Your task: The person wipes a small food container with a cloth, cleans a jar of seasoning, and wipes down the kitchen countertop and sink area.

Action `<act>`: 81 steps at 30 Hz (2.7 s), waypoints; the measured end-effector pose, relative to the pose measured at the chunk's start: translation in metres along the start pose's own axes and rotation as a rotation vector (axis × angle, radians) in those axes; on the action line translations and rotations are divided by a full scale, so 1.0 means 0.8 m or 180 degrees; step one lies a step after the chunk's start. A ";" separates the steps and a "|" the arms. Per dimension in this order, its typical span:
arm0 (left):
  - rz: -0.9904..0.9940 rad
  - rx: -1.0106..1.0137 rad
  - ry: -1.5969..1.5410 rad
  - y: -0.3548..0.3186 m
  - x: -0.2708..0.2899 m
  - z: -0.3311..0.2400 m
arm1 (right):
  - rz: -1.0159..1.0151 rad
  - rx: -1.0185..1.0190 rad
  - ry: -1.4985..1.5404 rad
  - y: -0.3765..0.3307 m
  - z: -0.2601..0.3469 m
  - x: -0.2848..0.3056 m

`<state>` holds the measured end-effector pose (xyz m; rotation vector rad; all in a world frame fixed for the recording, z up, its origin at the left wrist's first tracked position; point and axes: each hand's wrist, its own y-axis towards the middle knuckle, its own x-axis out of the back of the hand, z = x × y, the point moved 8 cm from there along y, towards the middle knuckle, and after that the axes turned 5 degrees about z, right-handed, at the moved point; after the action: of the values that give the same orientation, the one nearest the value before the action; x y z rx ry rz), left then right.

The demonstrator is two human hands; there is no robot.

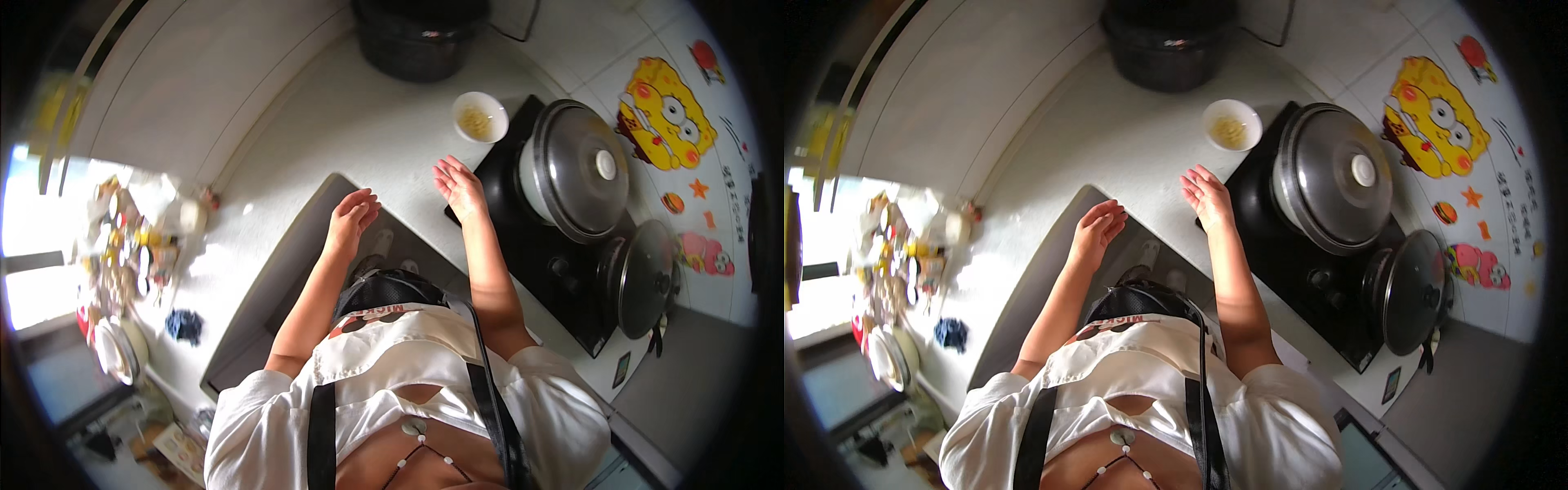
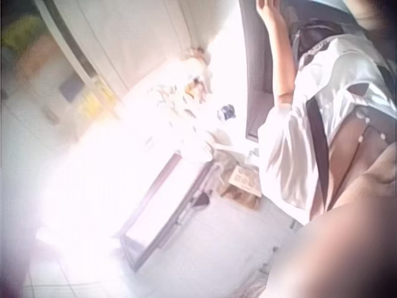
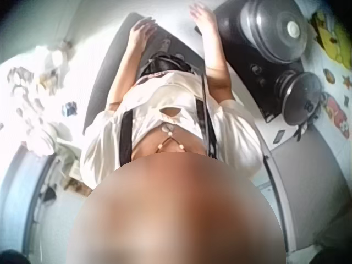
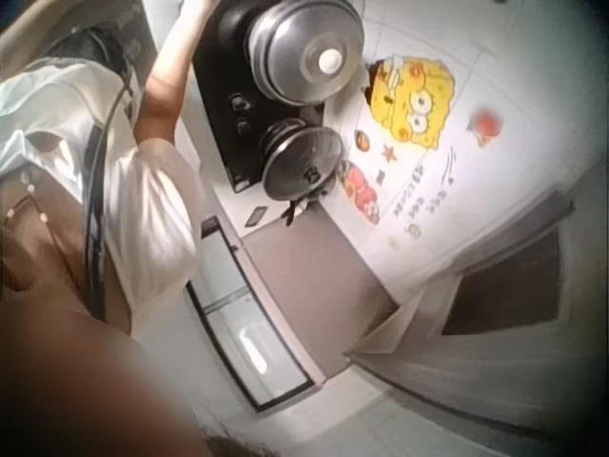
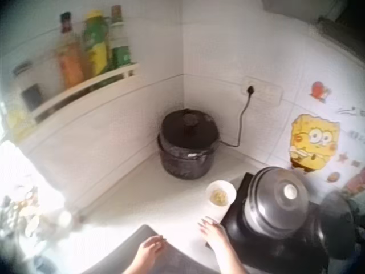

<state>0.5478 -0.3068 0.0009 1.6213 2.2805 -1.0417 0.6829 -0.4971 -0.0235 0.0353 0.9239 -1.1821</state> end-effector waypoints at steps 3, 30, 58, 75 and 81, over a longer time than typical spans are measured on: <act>-0.0381 -0.0184 -0.0099 -0.064 0.041 0.003 | 0.0180 -0.0380 -0.0096 -0.020 -0.049 -0.018; -0.3633 -0.2094 -0.0991 -0.648 0.497 -0.012 | 0.3631 -0.0540 -0.3733 -0.248 -0.597 -0.511; -0.2094 -0.1427 -0.0549 -0.414 0.433 -0.057 | 0.2673 0.1143 -0.3281 -0.204 -0.325 -0.457; -0.0693 -0.0750 -0.0078 -0.119 0.168 -0.046 | 0.1109 0.1703 -0.2824 -0.103 0.012 -0.185; -0.0742 -0.0591 -0.0090 -0.072 0.122 -0.025 | 0.0166 0.2012 -0.5712 -0.054 0.068 -0.080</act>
<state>0.4632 -0.2295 -0.0070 1.2873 2.5073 -0.8592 0.6759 -0.4917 0.0708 -0.4273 -1.0115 -0.9189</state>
